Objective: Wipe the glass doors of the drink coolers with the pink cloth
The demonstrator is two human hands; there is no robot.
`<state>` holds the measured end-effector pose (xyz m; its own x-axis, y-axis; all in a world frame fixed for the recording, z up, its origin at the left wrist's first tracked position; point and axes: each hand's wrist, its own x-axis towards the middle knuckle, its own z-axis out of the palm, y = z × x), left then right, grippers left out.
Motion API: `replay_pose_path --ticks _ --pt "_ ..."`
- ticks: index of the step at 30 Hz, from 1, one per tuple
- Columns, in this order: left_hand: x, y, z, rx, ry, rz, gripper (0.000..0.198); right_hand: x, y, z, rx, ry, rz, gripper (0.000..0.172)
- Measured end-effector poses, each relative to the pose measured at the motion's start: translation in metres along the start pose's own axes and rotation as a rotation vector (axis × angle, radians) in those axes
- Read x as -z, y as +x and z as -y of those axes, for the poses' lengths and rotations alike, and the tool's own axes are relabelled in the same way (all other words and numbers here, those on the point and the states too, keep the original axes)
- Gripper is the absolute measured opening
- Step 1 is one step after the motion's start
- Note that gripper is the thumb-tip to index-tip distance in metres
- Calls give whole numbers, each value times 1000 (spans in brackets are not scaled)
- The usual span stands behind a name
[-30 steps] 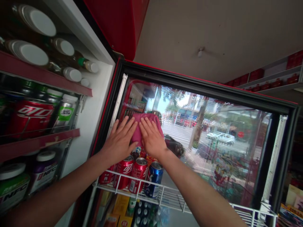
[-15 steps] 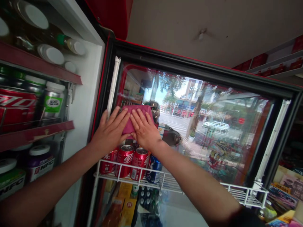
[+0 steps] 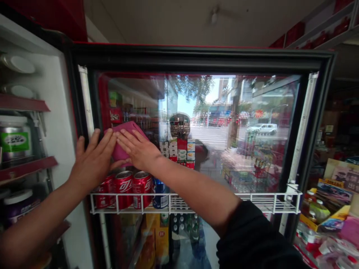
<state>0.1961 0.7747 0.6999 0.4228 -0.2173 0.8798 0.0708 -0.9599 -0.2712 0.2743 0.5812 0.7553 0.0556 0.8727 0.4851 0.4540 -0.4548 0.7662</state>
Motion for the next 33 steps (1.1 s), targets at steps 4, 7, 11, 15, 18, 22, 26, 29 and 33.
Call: replay_pose_path --ticks 4,7,11,15,18,22,26,29,33 --pt "0 16 -37 -16 -21 6 97 0 -36 -22 -17 27 -12 80" --pt "-1 29 -65 -36 -59 -2 99 0 -67 -38 -47 77 2 81" --pt "-3 45 -106 -84 -119 25 102 3 -113 -60 -108 177 33 82" --pt "-3 57 -131 -124 -169 54 102 3 -145 -70 -178 242 49 85" --pt "-3 59 -125 -142 -189 51 102 -3 -143 -66 -201 254 12 86" --pt "0 52 -94 -125 -208 55 104 -15 -115 -49 -167 236 -104 83" --pt "10 43 -72 -79 -179 71 100 -26 -84 -34 -148 203 -169 78" --pt "17 42 -76 -51 -148 71 89 -28 -76 -29 -150 197 -207 74" --pt "18 45 -93 -32 -138 60 91 -29 -84 -33 -134 144 -117 79"
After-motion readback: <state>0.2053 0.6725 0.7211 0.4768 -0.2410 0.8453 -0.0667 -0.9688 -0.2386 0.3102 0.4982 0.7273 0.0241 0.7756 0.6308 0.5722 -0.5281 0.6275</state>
